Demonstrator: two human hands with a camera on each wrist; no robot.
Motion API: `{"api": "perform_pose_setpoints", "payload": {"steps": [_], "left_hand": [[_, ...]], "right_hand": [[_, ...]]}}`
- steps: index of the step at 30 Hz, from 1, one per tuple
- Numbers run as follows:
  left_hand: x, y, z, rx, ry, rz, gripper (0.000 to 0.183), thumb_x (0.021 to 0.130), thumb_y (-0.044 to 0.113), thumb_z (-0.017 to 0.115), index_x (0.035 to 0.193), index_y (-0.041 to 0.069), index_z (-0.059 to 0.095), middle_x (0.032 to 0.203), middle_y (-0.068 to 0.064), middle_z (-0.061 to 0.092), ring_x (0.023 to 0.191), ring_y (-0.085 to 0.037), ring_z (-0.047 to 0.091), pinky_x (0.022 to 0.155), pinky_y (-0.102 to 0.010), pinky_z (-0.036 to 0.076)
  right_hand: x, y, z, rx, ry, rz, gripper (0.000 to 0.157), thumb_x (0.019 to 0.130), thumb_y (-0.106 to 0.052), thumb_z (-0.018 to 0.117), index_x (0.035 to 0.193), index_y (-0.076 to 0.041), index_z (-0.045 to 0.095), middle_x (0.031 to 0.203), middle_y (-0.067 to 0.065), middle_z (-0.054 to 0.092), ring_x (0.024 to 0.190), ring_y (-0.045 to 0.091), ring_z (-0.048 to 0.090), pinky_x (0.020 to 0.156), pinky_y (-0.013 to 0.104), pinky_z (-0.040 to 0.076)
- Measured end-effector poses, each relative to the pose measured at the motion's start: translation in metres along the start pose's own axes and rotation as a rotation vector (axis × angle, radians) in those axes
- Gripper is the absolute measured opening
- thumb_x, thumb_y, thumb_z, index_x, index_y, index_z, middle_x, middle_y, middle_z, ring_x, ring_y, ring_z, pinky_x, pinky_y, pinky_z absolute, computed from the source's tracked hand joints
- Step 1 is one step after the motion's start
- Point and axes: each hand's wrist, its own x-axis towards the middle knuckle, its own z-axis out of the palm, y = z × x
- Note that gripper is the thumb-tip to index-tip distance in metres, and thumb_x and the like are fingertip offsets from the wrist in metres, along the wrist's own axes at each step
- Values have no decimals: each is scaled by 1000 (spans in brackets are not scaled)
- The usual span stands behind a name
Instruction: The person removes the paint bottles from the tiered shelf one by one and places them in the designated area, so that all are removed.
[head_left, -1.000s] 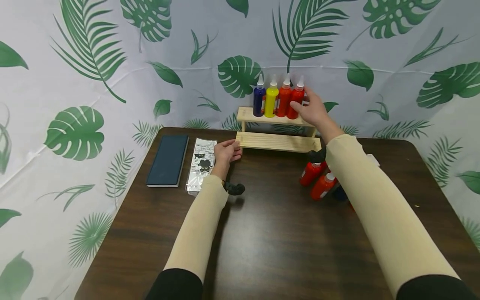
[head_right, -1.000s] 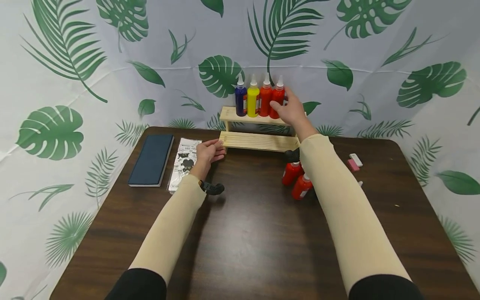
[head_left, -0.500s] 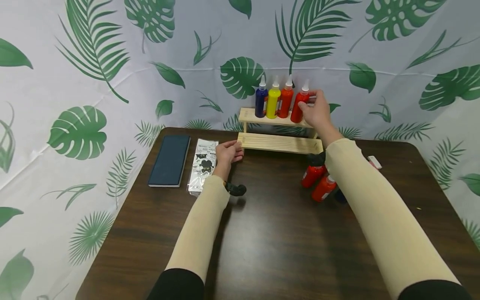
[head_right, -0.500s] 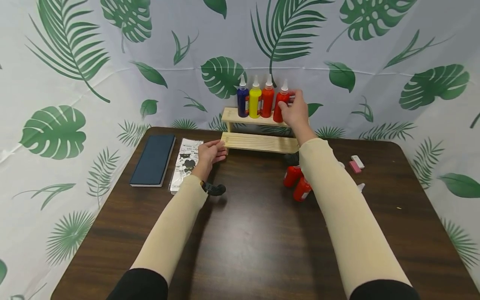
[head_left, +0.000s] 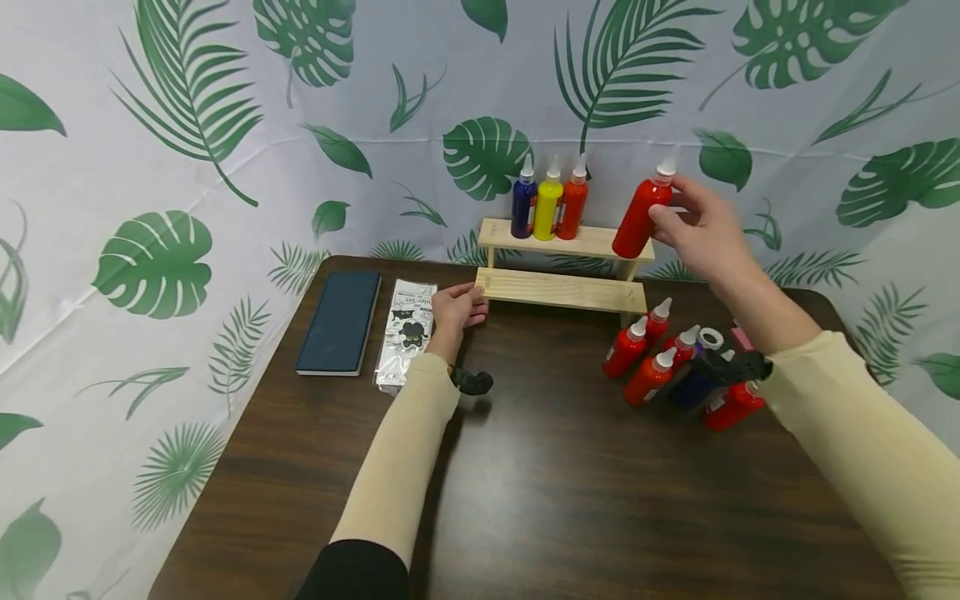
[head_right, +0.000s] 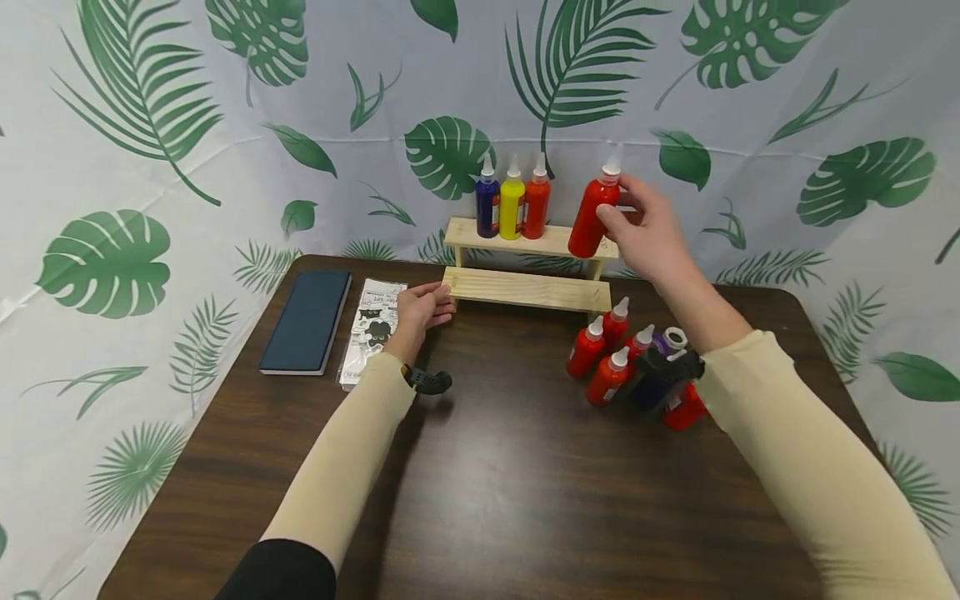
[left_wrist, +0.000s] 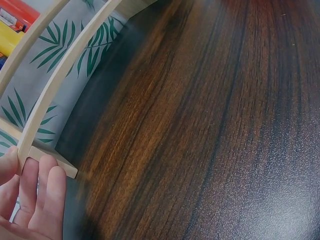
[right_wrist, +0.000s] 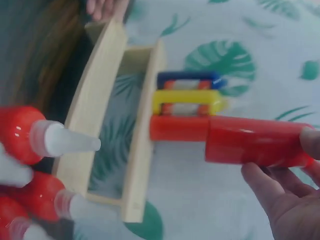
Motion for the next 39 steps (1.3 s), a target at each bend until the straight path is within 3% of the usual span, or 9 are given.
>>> {"api": "perform_pose_setpoints", "payload": {"steps": [5, 10, 16, 17, 19, 23, 25, 35, 39], "left_hand": [[-1, 0, 2, 7, -6, 16, 25, 85, 15, 74, 107, 6, 71, 92, -17, 72, 62, -16, 69, 52, -28, 58], [-3, -1, 0, 17, 1, 15, 24, 85, 15, 74, 107, 7, 71, 85, -13, 72, 65, -18, 70, 56, -30, 59], [-5, 0, -2, 15, 5, 20, 26, 85, 16, 73, 109, 6, 71, 87, -14, 73, 67, -18, 70, 57, -29, 59], [-5, 1, -2, 13, 5, 21, 26, 86, 16, 73, 109, 6, 70, 88, -15, 73, 69, -19, 71, 56, -29, 59], [-5, 1, -1, 12, 2, 21, 26, 86, 17, 73, 110, 6, 70, 90, -15, 73, 73, -22, 72, 56, -28, 59], [-5, 1, 0, 14, 4, 9, 26, 86, 17, 73, 110, 7, 70, 91, -14, 73, 76, -23, 72, 56, -28, 59], [-5, 1, 0, 19, 1, 4, 26, 86, 18, 73, 110, 7, 70, 90, -14, 73, 74, -21, 72, 57, -28, 59], [-6, 3, -1, 30, 14, -16, 27, 85, 17, 74, 110, 7, 70, 93, -14, 72, 71, -20, 71, 57, -29, 59], [-7, 2, 1, 41, -1, -6, 28, 86, 18, 73, 111, 7, 70, 95, -15, 72, 74, -21, 72, 57, -28, 59]], "right_hand": [[-55, -1, -31, -29, 18, -8, 52, 98, -32, 52, 148, -28, 35, 144, 13, 45, 121, 29, 52, 83, 22, 53], [-108, 23, -47, -60, 44, -43, 52, 97, -23, 56, 146, -23, 40, 139, 13, 50, 103, 2, 58, 73, 8, 51], [-160, 60, -44, -136, 102, -76, 51, 94, -14, 61, 143, -18, 45, 118, -21, 55, 93, -12, 55, 73, 3, 47], [-167, 66, -42, -152, 119, -79, 52, 93, -13, 62, 142, -17, 46, 118, -21, 55, 93, -14, 53, 73, 1, 45], [-179, 78, -33, -182, 152, -80, 51, 92, -13, 65, 140, -13, 48, 120, -12, 59, 94, -17, 51, 74, 0, 43], [-196, 98, -12, -203, 187, -68, 51, 90, -14, 67, 137, -5, 49, 124, 21, 59, 95, -20, 44, 76, -2, 40], [-201, 107, -1, -203, 193, -42, 52, 91, -16, 67, 137, -3, 48, 125, 24, 58, 96, -21, 43, 77, -3, 39], [-204, 145, 40, -161, 311, 52, 49, 88, -13, 69, 133, -3, 52, 127, 19, 59, 104, -3, 57, 79, 0, 40], [-204, 151, 48, -140, 307, 103, 50, 90, -16, 67, 135, -3, 49, 128, 20, 58, 108, 33, 61, 77, -1, 40]]}}
